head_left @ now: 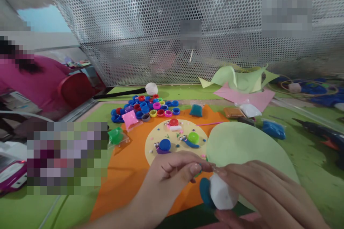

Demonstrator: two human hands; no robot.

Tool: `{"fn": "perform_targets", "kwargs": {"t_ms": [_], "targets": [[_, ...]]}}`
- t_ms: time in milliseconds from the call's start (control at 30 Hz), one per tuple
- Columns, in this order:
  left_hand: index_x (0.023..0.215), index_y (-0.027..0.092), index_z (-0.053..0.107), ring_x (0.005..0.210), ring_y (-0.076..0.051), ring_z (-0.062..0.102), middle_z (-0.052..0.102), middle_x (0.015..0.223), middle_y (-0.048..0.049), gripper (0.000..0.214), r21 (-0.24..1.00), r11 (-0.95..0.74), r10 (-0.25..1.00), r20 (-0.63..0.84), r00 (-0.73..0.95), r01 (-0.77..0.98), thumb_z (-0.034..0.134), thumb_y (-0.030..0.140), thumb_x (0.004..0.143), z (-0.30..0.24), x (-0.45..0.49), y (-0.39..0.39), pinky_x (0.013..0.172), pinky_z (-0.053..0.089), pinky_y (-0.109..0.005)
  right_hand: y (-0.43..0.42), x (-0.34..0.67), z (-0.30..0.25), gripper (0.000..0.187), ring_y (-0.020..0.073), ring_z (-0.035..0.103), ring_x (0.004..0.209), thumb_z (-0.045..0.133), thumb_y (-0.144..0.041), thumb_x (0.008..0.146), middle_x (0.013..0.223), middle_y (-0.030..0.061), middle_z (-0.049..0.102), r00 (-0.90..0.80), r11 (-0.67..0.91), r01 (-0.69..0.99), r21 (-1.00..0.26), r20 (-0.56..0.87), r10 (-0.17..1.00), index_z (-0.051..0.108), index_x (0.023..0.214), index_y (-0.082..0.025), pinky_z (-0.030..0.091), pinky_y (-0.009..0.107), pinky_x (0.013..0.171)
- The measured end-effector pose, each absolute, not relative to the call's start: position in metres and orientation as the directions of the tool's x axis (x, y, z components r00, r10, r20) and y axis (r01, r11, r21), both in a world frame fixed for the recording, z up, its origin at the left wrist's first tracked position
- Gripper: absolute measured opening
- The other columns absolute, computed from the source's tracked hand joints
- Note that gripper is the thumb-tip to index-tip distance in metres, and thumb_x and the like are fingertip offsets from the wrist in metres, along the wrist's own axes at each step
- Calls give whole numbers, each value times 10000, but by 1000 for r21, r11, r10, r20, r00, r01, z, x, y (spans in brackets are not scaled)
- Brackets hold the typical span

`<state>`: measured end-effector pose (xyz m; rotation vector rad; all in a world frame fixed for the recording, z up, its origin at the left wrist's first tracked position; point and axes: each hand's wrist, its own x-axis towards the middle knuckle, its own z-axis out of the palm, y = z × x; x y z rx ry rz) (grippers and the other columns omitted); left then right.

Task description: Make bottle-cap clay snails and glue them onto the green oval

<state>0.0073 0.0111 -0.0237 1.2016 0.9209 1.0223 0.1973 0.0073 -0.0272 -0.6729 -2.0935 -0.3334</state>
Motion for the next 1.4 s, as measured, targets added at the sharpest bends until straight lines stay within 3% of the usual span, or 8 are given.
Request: {"fn": "perform_targets", "kwargs": {"t_ms": [133,333,533,733,900,1000,1167,1400], "targets": [[670,221,718,678,-116,605,668,630,25,45,982,56,967,-8,254,-182,720,202,711,-23,8,11,636,476,-185,7,197,-29,140,126,644,642,458,-226,934,757,5,688,-449,797,602,-37,810,377,588,925,-175,523,247,575],[605,180,628,624,-107,529,591,607,31,137,984,92,982,-65,176,-152,758,216,631,-24,7,12,584,433,-187,10,199,-31,118,115,630,608,493,-195,894,731,-6,686,-460,825,565,10,834,304,608,887,-171,525,232,533],[689,185,666,640,-102,560,651,680,12,144,985,146,956,-117,268,-92,658,301,774,-23,7,12,631,442,-198,10,199,-32,133,121,639,633,481,-214,915,745,3,683,-452,818,575,0,833,318,603,896,-163,523,229,558],[629,181,630,618,-105,547,632,663,24,163,971,182,965,-146,218,-157,779,248,637,-27,6,13,588,430,-196,8,200,-34,128,161,654,641,560,-285,862,767,21,687,-468,776,629,52,822,325,629,937,-207,545,251,558],[708,221,736,687,-126,632,725,725,-6,107,984,140,960,-107,260,-109,664,272,770,-25,9,11,629,462,-196,3,198,-34,242,209,664,695,635,-402,797,798,51,688,-489,710,698,97,789,373,648,969,-232,555,283,541],[725,244,760,734,-142,638,733,756,-11,125,990,108,956,-77,284,-93,645,251,774,-25,10,9,645,477,-202,1,197,-32,234,205,663,697,636,-394,800,802,50,688,-497,709,697,107,785,370,653,965,-229,554,279,545],[734,259,770,705,-132,621,736,773,-10,154,996,79,962,-66,266,-40,626,243,787,-26,11,8,646,478,-198,-1,198,-30,135,173,662,693,556,-290,881,794,29,690,-475,735,677,36,784,399,631,956,-207,544,263,577],[739,301,770,767,-139,647,745,781,15,148,992,70,961,-37,275,-110,648,232,789,-25,11,6,703,499,-195,-1,196,-32,156,131,656,698,442,-237,954,824,6,698,-450,764,641,-68,773,447,581,969,-170,513,260,615]]}}
